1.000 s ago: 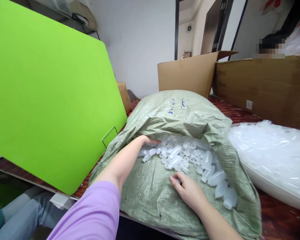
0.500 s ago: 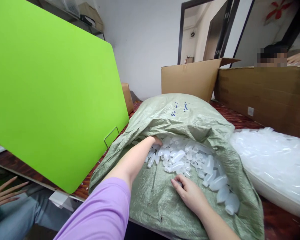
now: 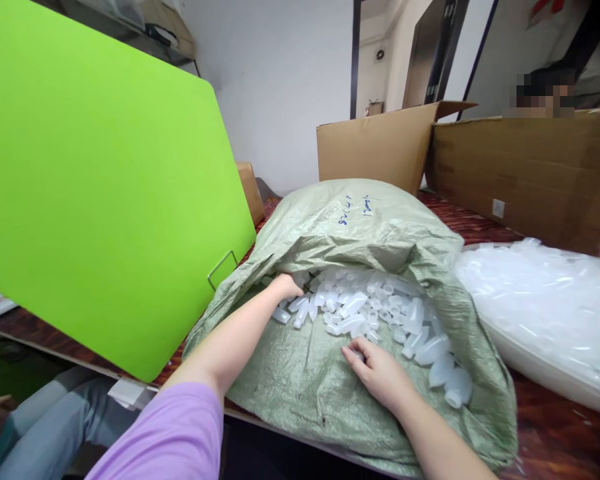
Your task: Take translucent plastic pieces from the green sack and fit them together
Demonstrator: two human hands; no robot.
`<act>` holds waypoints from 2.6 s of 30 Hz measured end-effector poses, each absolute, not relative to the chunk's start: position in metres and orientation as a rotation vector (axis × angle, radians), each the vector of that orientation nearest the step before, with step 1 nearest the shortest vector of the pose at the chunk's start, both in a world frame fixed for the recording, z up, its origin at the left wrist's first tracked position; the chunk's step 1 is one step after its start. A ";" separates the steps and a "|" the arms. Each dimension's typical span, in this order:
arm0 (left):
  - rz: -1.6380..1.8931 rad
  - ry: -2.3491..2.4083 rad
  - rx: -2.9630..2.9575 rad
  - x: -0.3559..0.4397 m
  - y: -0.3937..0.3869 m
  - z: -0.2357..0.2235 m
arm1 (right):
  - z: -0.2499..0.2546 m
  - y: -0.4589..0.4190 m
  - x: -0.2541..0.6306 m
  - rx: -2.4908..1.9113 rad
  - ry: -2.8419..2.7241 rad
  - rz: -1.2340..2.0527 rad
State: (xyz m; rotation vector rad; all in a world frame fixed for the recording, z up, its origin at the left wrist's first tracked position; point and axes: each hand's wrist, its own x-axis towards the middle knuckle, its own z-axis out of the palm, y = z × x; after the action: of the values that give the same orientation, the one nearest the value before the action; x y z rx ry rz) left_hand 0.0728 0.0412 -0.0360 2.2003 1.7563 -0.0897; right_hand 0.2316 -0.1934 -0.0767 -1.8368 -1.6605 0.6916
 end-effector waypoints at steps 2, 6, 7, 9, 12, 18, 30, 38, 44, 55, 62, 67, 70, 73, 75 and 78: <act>-0.158 1.788 2.191 0.070 0.040 -0.035 | -0.077 -0.194 0.232 -1.829 -1.646 0.695; -0.225 1.850 2.186 0.067 0.041 -0.032 | -0.077 -0.194 0.233 -1.800 -1.638 0.701; -0.229 1.864 2.183 0.066 0.041 -0.032 | -0.077 -0.195 0.233 -1.798 -1.638 0.705; -0.224 1.887 2.178 0.063 0.040 -0.033 | -0.076 -0.195 0.234 -1.803 -1.634 0.709; -0.205 1.915 2.170 0.057 0.037 -0.034 | -0.078 -0.195 0.234 -1.801 -1.632 0.697; -0.204 1.955 2.128 0.047 0.028 -0.040 | -0.081 -0.195 0.235 -1.797 -1.634 0.709; -0.096 1.942 2.180 0.018 -0.014 -0.043 | -0.077 -0.196 0.235 -1.850 -1.652 0.688; 0.002 1.846 2.302 -0.004 -0.021 -0.050 | -0.075 -0.198 0.235 -1.838 -1.646 0.691; 0.170 1.805 2.337 -0.014 -0.024 -0.057 | -0.079 -0.196 0.239 -1.682 -1.592 0.640; 0.627 1.448 2.458 -0.021 -0.047 -0.037 | -0.037 -0.216 0.229 -1.822 -1.543 0.590; 0.790 0.789 2.582 0.004 -0.134 -0.034 | -0.024 -0.245 0.205 -1.473 -1.448 0.648; 0.757 0.799 2.542 0.018 -0.168 -0.053 | -0.032 -0.263 0.189 -1.305 -1.587 0.590; 0.736 0.780 2.605 0.022 -0.173 -0.059 | -0.037 -0.267 0.184 -1.231 -1.696 0.459; 0.678 0.736 2.663 0.023 -0.176 -0.060 | -0.043 -0.274 0.188 -1.227 -1.826 0.351; 0.616 0.676 2.704 0.023 -0.177 -0.061 | -0.047 -0.280 0.194 -1.198 -1.971 0.226; 0.540 0.592 2.766 0.027 -0.178 -0.064 | -0.051 -0.289 0.202 -1.194 -2.145 0.100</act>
State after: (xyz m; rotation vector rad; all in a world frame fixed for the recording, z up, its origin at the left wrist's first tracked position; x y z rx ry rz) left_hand 0.0266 -0.1782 -0.0641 2.7663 0.5925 0.5399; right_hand 0.2018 -0.2887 -0.0514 -1.1944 -2.1451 0.1004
